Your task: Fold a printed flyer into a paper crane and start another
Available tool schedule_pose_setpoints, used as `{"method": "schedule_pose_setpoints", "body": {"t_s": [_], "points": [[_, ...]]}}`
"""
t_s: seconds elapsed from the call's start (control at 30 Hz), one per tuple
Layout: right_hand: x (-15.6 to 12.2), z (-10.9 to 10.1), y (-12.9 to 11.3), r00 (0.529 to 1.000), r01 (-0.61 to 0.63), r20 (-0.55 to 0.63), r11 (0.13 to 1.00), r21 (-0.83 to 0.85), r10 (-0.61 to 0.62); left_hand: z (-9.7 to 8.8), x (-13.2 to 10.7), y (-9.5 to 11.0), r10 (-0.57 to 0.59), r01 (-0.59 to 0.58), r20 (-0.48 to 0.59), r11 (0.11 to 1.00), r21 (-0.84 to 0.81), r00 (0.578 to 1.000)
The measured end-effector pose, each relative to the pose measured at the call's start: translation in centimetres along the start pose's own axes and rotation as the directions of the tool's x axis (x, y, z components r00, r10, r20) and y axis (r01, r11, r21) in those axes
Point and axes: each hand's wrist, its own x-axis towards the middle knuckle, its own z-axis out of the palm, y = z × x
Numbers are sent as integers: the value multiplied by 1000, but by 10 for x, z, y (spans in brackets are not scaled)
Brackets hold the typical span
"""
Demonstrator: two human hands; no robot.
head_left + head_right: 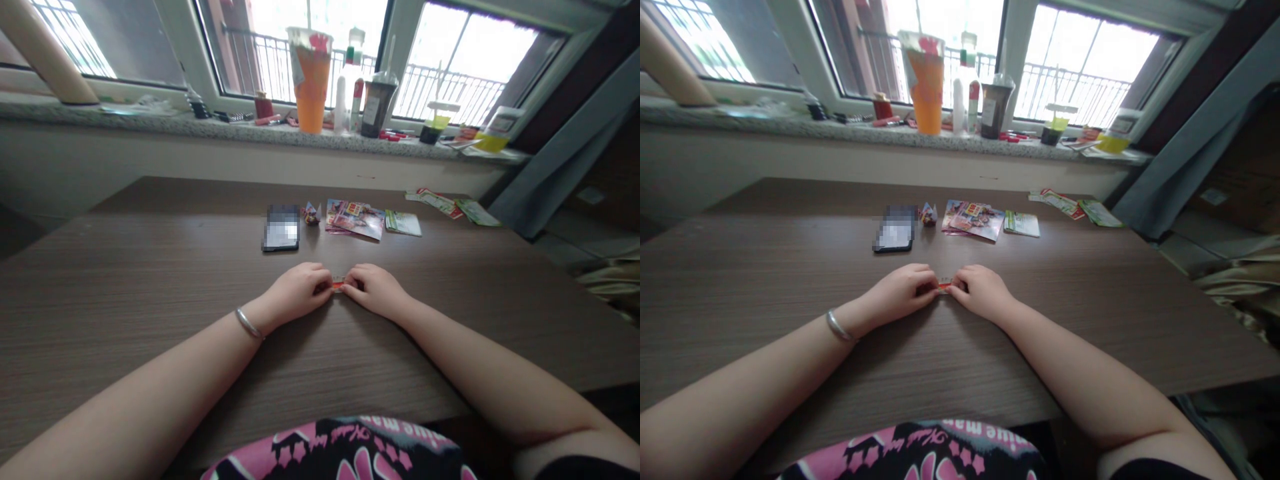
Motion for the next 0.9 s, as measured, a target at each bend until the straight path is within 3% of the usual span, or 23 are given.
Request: {"method": "schedule_pose_setpoints", "body": {"t_s": [0.3,0.9], "points": [[3,-1,0,999,-51,16,998,-39,52,0,3,5,-121,119,14,986,116,993],[5,1,-2,1000,-22,1,968,-250,23,-2,4,16,-177,166,17,949,268,984]]}}
